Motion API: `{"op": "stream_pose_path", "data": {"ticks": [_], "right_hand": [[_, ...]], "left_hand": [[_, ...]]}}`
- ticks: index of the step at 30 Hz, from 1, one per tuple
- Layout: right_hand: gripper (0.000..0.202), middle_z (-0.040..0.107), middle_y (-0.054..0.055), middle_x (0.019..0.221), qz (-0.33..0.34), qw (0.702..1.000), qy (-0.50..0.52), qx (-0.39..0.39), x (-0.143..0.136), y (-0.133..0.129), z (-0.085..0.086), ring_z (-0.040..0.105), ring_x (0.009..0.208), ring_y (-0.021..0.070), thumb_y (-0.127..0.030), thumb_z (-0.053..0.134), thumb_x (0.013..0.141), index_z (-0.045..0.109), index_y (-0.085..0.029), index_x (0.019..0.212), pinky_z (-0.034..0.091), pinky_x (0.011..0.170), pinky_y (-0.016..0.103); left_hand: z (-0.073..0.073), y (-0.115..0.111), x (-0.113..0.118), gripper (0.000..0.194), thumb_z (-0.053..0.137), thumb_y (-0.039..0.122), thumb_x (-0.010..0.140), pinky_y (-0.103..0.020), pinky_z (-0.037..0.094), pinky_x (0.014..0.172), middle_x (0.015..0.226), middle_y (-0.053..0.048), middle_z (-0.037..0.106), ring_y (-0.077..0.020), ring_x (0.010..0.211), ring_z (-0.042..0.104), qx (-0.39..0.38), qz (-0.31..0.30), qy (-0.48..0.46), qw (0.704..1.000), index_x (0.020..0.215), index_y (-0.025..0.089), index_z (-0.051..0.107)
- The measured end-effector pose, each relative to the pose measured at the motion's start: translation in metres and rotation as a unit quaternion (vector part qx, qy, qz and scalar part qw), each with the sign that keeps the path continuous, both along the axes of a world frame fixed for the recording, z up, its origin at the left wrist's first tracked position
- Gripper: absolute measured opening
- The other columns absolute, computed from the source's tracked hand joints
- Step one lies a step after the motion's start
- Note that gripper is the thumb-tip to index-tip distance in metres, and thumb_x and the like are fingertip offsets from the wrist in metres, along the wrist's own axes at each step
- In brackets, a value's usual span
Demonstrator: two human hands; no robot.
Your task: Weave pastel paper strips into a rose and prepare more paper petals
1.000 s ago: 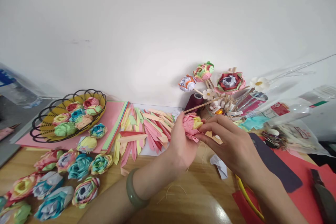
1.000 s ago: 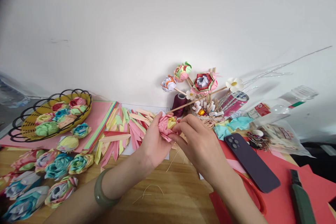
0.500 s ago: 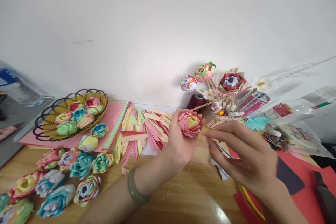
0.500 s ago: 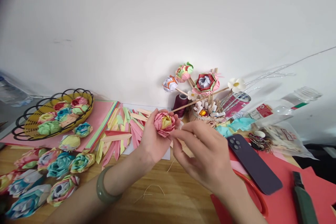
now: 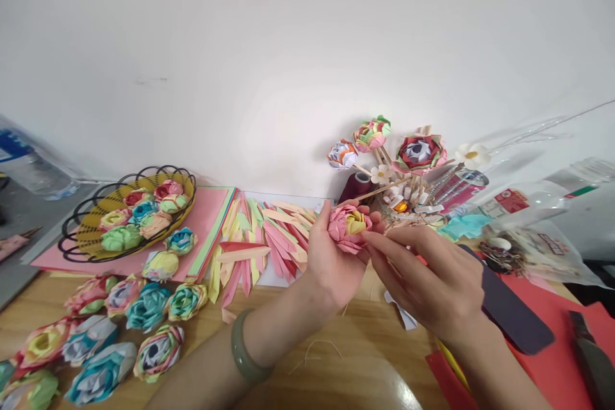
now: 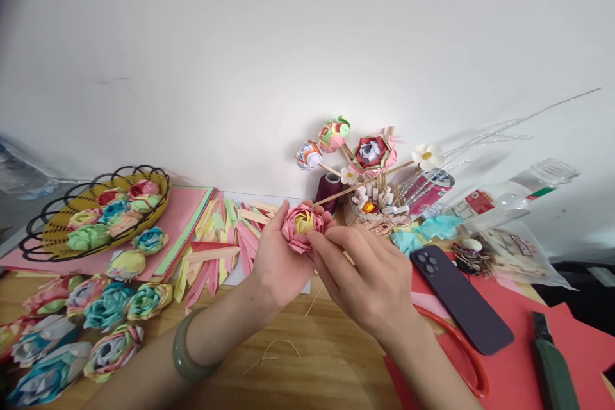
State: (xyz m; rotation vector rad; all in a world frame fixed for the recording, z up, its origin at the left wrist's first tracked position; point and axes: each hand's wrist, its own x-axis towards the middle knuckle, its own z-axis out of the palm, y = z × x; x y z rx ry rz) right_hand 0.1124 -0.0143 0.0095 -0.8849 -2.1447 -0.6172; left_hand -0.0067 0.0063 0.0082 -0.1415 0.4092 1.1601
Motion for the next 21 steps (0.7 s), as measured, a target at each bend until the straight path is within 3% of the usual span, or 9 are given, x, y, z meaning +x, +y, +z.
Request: {"op": "stream_pose_path", "data": {"ticks": [3, 8, 16, 21], "right_hand": [[0.027, 0.063, 0.001, 0.069, 0.025, 0.998, -0.005, 0.054, 0.0010, 0.0011, 0.0006, 0.057, 0.059, 0.0131, -0.008, 0.061, 0.073, 0.062, -0.025, 0.093, 0.044, 0.051, 0.026], [0.025, 0.061, 0.002, 0.067, 0.079, 0.996, -0.013, 0.034, 0.0012, 0.0035, 0.0007, 0.056, 0.062, 0.0146, -0.007, 0.061, 0.070, 0.063, -0.021, 0.090, 0.046, 0.051, 0.026], [0.027, 0.059, 0.001, 0.068, 0.076, 0.996, -0.014, 0.043, 0.0030, 0.0039, 0.0018, 0.055, 0.060, 0.0142, -0.007, 0.057, 0.071, 0.063, -0.026, 0.090, 0.045, 0.049, 0.026], [0.044, 0.054, 0.003, 0.078, 0.041, 0.994, 0.102, -0.001, 0.0077, -0.0005, 0.0026, 0.054, 0.063, 0.0152, 0.000, 0.057, 0.069, 0.059, -0.028, 0.102, 0.047, 0.053, 0.030]], "left_hand": [[0.0015, -0.0012, -0.0003, 0.034, 0.039, 0.036, 0.086, -0.023, 0.049, 0.061, 0.072, -0.006, 0.060, -0.0137, 0.067, 0.061, -0.011, -0.008, -0.001, 1.000, 0.075, 0.012, 0.059], [0.0026, -0.0022, -0.0010, 0.036, 0.038, 0.039, 0.086, -0.024, 0.050, 0.060, 0.070, -0.007, 0.061, -0.0144, 0.066, 0.061, -0.004, -0.021, -0.012, 1.000, 0.073, 0.013, 0.059], [0.0017, -0.0006, -0.0019, 0.038, 0.037, 0.039, 0.087, -0.023, 0.050, 0.058, 0.072, -0.008, 0.061, -0.0146, 0.068, 0.061, 0.001, -0.024, -0.019, 1.000, 0.075, 0.012, 0.060], [0.0031, -0.0006, -0.0014, 0.037, 0.036, 0.038, 0.088, -0.024, 0.051, 0.064, 0.072, -0.006, 0.060, -0.0138, 0.067, 0.061, -0.013, 0.000, -0.009, 1.000, 0.075, 0.012, 0.058]]}}
